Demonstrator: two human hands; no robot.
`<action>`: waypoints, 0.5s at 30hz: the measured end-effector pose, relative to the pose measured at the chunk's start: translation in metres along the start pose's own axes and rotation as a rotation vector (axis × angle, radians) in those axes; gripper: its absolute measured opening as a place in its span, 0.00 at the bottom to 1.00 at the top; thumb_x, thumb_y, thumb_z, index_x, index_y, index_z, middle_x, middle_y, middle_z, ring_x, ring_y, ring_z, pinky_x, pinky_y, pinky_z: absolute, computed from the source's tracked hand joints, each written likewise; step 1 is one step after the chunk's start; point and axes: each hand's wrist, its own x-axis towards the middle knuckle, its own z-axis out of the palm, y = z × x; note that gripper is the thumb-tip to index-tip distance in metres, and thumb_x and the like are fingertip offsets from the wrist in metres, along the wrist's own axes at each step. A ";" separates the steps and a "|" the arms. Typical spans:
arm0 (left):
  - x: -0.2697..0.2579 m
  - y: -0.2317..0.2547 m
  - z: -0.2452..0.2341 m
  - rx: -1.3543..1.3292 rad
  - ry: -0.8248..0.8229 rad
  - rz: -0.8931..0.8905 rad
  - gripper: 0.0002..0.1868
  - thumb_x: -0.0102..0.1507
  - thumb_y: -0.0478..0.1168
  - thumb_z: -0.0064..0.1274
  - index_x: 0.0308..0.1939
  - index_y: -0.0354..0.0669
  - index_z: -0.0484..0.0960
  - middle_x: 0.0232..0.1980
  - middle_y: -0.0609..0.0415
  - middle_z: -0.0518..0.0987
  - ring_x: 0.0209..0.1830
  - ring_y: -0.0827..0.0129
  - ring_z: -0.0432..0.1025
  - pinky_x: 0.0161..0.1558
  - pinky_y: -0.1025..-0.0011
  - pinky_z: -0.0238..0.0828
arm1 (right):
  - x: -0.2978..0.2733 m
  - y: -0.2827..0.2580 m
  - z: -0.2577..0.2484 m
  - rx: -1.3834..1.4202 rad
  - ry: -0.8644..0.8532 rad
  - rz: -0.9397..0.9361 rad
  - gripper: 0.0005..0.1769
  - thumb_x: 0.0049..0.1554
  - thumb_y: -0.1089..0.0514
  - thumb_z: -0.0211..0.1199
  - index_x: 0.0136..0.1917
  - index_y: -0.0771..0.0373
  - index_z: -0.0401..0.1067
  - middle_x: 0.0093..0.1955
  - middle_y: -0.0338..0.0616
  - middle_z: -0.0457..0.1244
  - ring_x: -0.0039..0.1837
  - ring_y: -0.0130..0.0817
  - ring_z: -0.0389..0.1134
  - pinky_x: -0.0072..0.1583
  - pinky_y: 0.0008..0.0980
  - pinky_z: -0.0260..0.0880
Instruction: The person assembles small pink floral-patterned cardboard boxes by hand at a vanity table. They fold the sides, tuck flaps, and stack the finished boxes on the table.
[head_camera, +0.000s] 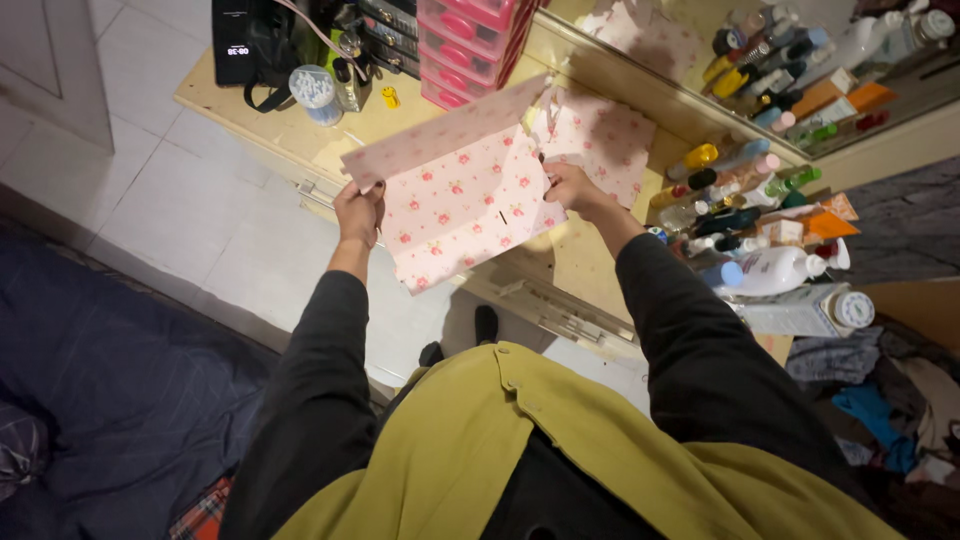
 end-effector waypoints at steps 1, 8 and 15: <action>0.000 0.003 0.000 0.026 -0.034 -0.004 0.06 0.66 0.25 0.52 0.42 0.35 0.83 0.35 0.55 0.79 0.24 0.73 0.63 0.22 0.74 0.53 | 0.001 0.002 0.001 -0.028 0.037 -0.015 0.32 0.45 0.73 0.60 0.65 0.69 0.73 0.49 0.43 0.69 0.49 0.31 0.68 0.48 0.29 0.67; -0.022 0.029 -0.005 0.196 0.038 -0.211 0.35 0.63 0.26 0.52 0.69 0.55 0.58 0.43 0.54 0.84 0.26 0.77 0.72 0.21 0.76 0.61 | 0.005 -0.001 0.006 -0.122 0.140 0.016 0.33 0.44 0.73 0.62 0.65 0.66 0.74 0.46 0.45 0.67 0.47 0.33 0.67 0.47 0.31 0.68; -0.031 0.016 -0.007 0.174 0.030 -0.166 0.35 0.59 0.21 0.51 0.69 0.48 0.64 0.44 0.48 0.82 0.33 0.74 0.78 0.27 0.76 0.76 | 0.010 -0.026 -0.037 -0.018 0.018 0.079 0.16 0.49 0.71 0.63 0.53 0.69 0.76 0.44 0.46 0.68 0.41 0.38 0.69 0.39 0.37 0.70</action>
